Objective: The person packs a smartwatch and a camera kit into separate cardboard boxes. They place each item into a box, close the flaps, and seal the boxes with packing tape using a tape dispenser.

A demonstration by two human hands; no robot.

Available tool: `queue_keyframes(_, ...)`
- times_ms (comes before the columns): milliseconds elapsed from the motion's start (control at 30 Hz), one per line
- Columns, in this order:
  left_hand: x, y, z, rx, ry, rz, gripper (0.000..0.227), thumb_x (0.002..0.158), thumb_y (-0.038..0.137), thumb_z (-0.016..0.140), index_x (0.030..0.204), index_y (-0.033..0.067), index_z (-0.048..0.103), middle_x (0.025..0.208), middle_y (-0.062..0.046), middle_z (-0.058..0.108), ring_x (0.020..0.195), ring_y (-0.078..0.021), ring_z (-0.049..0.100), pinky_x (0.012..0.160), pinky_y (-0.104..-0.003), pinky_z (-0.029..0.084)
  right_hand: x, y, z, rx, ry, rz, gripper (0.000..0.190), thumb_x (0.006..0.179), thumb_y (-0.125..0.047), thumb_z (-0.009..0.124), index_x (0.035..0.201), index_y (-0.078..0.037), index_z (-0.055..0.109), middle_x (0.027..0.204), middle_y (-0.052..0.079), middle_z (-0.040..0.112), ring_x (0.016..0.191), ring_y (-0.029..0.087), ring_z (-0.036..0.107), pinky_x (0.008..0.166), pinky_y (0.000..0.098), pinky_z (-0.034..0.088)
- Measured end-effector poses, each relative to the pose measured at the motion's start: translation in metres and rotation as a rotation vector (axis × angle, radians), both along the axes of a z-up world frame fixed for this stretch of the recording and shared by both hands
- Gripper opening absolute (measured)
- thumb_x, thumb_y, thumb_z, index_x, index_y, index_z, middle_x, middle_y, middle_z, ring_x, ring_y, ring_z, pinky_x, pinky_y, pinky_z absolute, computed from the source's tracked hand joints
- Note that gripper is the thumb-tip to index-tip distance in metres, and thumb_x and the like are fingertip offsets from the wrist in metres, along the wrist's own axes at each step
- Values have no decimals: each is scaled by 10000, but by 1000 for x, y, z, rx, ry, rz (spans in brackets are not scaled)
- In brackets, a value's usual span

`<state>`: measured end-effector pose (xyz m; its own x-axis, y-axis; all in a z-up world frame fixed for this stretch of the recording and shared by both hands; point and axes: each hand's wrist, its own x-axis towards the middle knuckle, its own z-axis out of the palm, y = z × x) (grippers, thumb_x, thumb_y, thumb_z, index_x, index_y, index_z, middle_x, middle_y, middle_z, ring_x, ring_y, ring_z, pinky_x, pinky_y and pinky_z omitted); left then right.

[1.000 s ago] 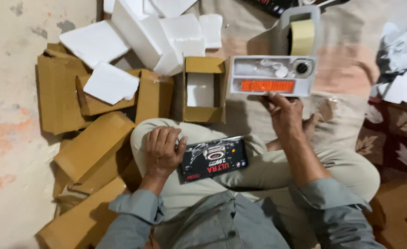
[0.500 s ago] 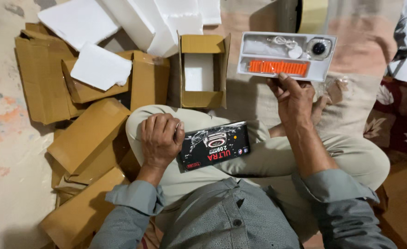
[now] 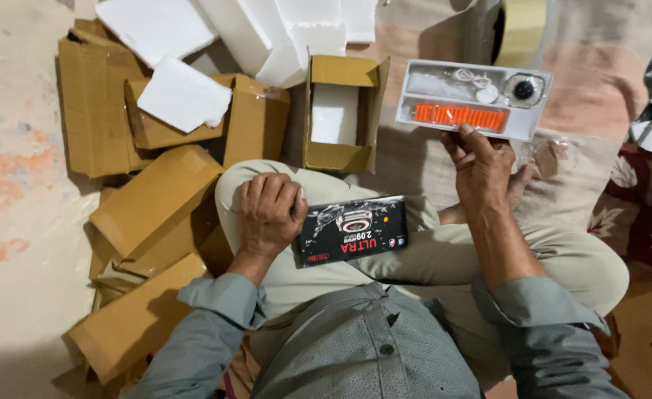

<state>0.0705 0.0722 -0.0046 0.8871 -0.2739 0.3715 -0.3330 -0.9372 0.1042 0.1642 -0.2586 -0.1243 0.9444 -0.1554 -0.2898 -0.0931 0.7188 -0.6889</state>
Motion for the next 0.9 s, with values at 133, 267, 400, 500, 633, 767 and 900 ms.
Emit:
queue_keyframes(133, 1, 3, -2, -18, 10, -6, 118, 942, 202, 682, 918, 93, 643, 1013, -46, 611, 1022, -256, 580, 884, -441, 450, 1, 1, -1, -14, 18, -18, 292, 941, 5, 704, 1213, 28, 598, 1087, 112, 689, 979, 222, 726, 902, 421, 654)
queue_keyframes(267, -1, 2, -2, -19, 0, -5, 105, 940, 199, 678, 916, 101, 648, 1017, -44, 619, 1026, -260, 585, 881, -445, 451, 1, 4, -2, 8, -16, 29, 264, 971, 27, 690, 1214, 67, 594, 1077, 144, 684, 957, 252, 722, 923, 435, 621)
queue_keyframes(400, 5, -1, 1, -11, -18, -7, 125, 955, 214, 671, 931, 92, 656, 1037, -59, 628, 1027, -270, 583, 901, -452, 445, 6, 4, 3, -18, 0, 23, 278, 925, 29, 668, 1187, 76, 588, 1067, 149, 694, 953, 267, 732, 952, 480, 619)
queue_keyframes(500, -10, 3, -8, 28, 36, 12, 147, 969, 236, 674, 939, 92, 665, 1038, -60, 632, 1031, -270, 582, 915, -458, 441, -2, 5, -3, -12, -10, 41, 250, 972, 29, 690, 1197, 89, 595, 1085, 155, 694, 990, 274, 724, 977, 468, 633)
queue_keyframes(633, 1, 6, -12, -8, 29, -20, 182, 993, 270, 666, 956, 92, 679, 1049, -58, 642, 1069, -267, 586, 926, -454, 428, 4, 1, 1, -38, -39, 40, 245, 953, 2, 703, 1178, 42, 614, 1071, 126, 706, 984, 263, 738, 937, 446, 651)
queue_keyframes(767, 3, -2, 2, -23, 229, 41, 284, 1000, 420, 729, 984, 137, 702, 1057, -26, 637, 1079, -236, 567, 965, -466, 422, 5, 8, 10, -11, -68, 40, 204, 974, -4, 715, 1150, 60, 634, 1070, 141, 715, 980, 266, 735, 925, 451, 640)
queue_keyframes(900, -1, -59, 2, 225, 329, -304, 1020, 614, 716, 761, 1398, 99, 545, 1301, -136, 535, 1212, -302, 496, 1005, -522, 382, 6, -3, 8, -30, -52, 13, 223, 939, -21, 707, 1141, 46, 639, 1032, 123, 719, 934, 252, 741, 886, 423, 656)
